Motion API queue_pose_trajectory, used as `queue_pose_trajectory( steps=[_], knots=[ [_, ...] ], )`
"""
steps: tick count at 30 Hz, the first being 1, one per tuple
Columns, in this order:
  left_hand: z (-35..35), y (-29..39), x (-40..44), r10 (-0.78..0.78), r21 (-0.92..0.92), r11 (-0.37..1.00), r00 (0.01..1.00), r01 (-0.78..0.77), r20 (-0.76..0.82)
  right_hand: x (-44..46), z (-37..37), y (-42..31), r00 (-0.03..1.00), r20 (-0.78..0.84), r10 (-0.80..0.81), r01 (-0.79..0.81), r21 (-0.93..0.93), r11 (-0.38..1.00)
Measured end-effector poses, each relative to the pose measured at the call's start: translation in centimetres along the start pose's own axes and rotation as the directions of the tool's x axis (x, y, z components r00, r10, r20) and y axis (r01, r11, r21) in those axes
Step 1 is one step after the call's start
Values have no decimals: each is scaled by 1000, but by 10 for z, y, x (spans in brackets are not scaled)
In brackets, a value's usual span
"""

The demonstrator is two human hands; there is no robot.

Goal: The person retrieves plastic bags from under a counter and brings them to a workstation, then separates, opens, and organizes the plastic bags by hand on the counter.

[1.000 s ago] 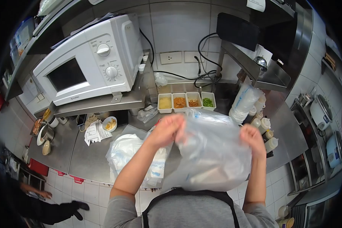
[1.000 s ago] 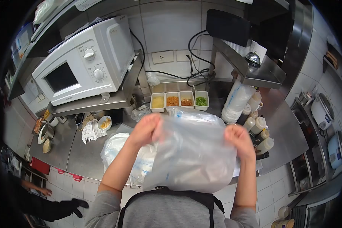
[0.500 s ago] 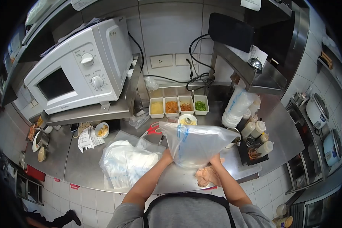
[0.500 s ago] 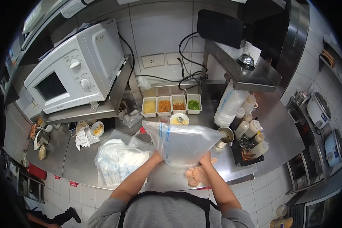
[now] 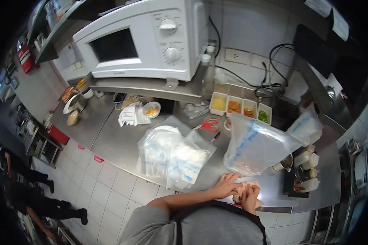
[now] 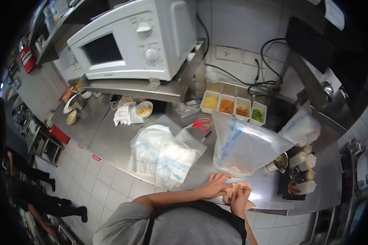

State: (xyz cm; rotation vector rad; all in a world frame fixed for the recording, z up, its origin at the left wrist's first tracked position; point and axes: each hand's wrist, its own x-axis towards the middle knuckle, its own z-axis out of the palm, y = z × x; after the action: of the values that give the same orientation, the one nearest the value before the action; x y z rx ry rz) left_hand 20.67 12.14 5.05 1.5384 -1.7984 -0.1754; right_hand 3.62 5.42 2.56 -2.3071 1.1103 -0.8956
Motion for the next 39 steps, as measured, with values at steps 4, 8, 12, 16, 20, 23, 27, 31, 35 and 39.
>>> queue_pose_trajectory(
  steps=[4,8,12,16,20,23,27,31,35,39],
  knots=[
    [-6,-28,4,-34,78,997,996,28,78,19,10,-7,996,72,-50,40,134,990],
    [-81,-37,-20,-255,47,963,955,265,-152,33,-4,19,998,-36,-43,44,21,999],
    [-129,-64,-66,-396,298,724,729,622,-559,41,-28,7,991,-117,62,-78,-136,988],
    [-119,-86,-103,-338,318,827,861,465,-380,58,-23,-31,981,-109,-159,157,-25,987],
    [-90,-40,-95,-176,191,959,970,208,-170,79,7,-99,935,28,-352,335,246,909],
    [-71,-26,-94,-178,-60,981,980,184,87,106,41,-141,824,75,-562,513,324,795],
    [-89,-20,-87,-279,-262,921,958,287,69,136,111,-149,808,193,-556,534,159,831],
    [-120,-78,-90,-240,88,948,869,306,-432,155,149,-131,773,341,-535,568,4,823],
    [-156,-98,-91,-395,282,707,693,648,-603,156,135,-135,774,264,-575,561,135,817],
    [-176,-110,-93,-501,298,695,739,654,-450,153,104,-154,764,236,-600,559,222,799]
  ],
)
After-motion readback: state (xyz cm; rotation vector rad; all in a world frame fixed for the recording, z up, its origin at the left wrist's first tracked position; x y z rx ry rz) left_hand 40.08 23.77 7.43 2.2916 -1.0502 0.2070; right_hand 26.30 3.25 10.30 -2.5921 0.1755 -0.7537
